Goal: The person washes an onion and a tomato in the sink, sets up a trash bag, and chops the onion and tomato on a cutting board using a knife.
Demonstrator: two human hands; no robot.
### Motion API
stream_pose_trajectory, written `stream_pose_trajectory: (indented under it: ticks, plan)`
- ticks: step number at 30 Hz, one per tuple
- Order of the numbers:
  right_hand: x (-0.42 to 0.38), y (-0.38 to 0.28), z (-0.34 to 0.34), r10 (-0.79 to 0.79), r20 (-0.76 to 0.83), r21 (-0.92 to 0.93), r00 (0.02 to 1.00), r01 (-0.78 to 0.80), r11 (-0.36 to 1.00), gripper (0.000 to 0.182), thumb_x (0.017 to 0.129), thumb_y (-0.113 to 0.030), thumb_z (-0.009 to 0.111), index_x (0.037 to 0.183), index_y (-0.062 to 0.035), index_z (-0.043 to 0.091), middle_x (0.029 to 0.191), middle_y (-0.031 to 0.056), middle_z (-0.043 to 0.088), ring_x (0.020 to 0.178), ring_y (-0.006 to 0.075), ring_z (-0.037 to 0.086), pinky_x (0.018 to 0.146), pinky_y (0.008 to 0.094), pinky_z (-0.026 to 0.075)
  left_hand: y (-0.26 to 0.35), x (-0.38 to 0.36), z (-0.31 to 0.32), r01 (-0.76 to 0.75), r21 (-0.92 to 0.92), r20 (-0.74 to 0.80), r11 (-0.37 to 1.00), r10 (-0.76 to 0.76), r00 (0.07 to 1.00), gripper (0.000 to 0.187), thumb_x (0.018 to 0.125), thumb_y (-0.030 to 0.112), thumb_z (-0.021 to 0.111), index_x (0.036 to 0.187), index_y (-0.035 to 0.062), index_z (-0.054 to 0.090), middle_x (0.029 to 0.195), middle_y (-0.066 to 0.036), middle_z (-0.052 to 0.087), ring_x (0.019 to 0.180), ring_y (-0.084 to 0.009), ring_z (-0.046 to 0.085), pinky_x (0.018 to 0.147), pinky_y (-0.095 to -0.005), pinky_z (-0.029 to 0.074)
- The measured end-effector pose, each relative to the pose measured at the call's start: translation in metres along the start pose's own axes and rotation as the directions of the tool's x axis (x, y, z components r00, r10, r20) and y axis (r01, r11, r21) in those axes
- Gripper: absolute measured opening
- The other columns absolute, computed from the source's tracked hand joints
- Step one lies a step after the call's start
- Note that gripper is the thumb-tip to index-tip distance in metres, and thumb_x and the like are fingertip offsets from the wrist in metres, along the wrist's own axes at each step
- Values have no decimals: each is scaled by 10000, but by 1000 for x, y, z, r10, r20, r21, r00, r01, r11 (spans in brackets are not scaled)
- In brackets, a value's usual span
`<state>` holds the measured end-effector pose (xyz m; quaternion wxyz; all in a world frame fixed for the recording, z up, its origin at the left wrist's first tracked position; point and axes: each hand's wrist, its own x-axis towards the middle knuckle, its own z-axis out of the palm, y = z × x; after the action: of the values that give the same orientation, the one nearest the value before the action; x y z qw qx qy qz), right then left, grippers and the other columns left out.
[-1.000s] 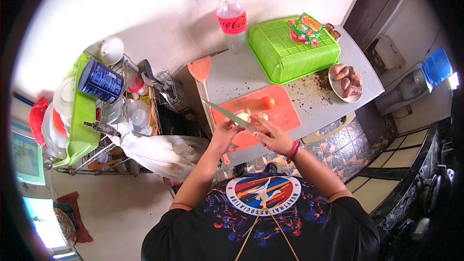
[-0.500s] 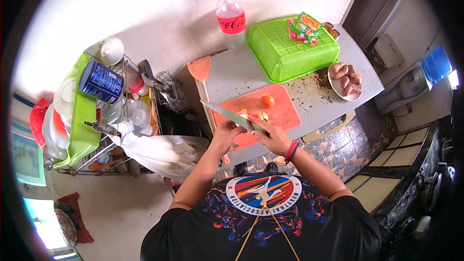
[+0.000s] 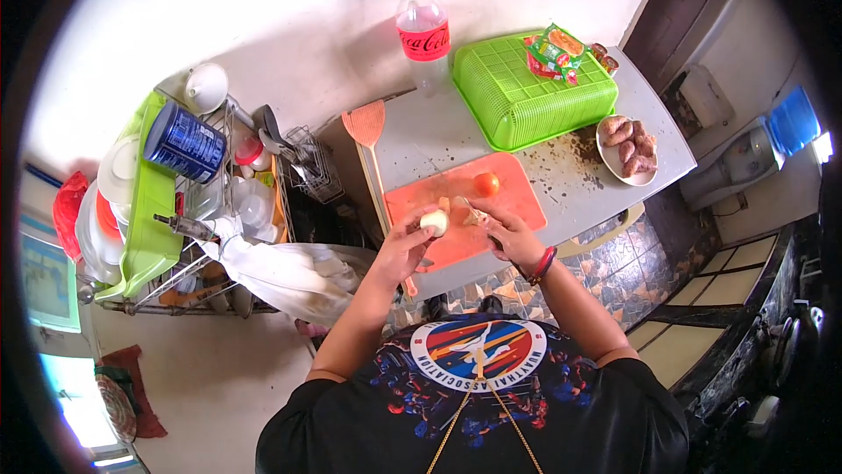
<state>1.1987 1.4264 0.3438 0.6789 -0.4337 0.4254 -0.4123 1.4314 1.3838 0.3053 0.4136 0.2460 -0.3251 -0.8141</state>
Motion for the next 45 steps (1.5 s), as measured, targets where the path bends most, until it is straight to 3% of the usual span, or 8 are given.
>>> stream_pose_trajectory:
  ticks: [7,13,19,22,28,37,40,45]
  plan:
    - [18,44,-17,-29,-48,-274,998,14,962,430,967,-202,488,1376,-95,412,662,-42,436,536,49,410,476,222,350,2,1,11,-192,129,-67,973,201,977,453,824,-42,613,1256,25,494,1137,-76,583,1050,-180,563,932,-323,459]
    - [13,32,-5,-48,-59,-316,997,27,948,525,927,-123,542,1409,-100,334,801,4,547,612,76,467,556,249,416,-5,3,0,12,340,-221,940,68,973,438,844,46,640,1263,64,515,1111,-52,597,1001,-149,579,835,-286,495]
    - [-7,-10,20,-172,162,-604,972,236,762,574,898,-162,564,1426,-152,339,1091,191,624,866,307,633,773,382,486,12,-3,28,146,426,-251,893,-38,967,414,891,61,585,1297,57,508,1001,-54,642,912,-169,635,688,-274,556]
    - [-9,-18,21,-85,148,-614,985,159,773,577,886,-171,572,1421,-164,356,1074,249,601,944,385,606,810,417,474,12,-2,23,109,513,-188,851,-13,982,443,894,79,583,1327,78,489,968,-48,650,843,-151,631,668,-258,550]
    - [-6,-7,21,-206,164,-609,965,263,748,544,882,-149,566,1399,-151,394,1017,237,619,903,375,618,787,405,478,13,-2,14,164,542,-159,824,-91,983,432,880,94,594,1305,76,521,943,-20,642,769,-100,582,614,-227,522]
    - [-13,-16,24,-160,149,-569,976,217,793,512,879,-115,552,1375,-129,424,979,217,630,841,334,631,745,379,487,21,-4,28,220,541,-215,812,-120,969,428,879,80,584,1303,74,526,917,3,621,734,-90,539,581,-223,504]
    - [-14,-23,25,-3,130,-571,991,77,817,480,889,-121,552,1357,-121,446,993,199,634,819,289,637,735,367,490,21,-3,28,208,547,-202,811,-114,973,429,881,87,588,1306,80,524,914,2,621,749,-93,546,593,-237,516]
    - [-13,-8,24,-173,118,-526,978,209,824,425,914,-140,546,1331,-107,476,822,123,624,648,193,572,625,328,474,19,-3,23,187,555,-152,811,-122,981,429,882,88,588,1306,84,522,905,2,623,771,-100,553,618,-253,532]
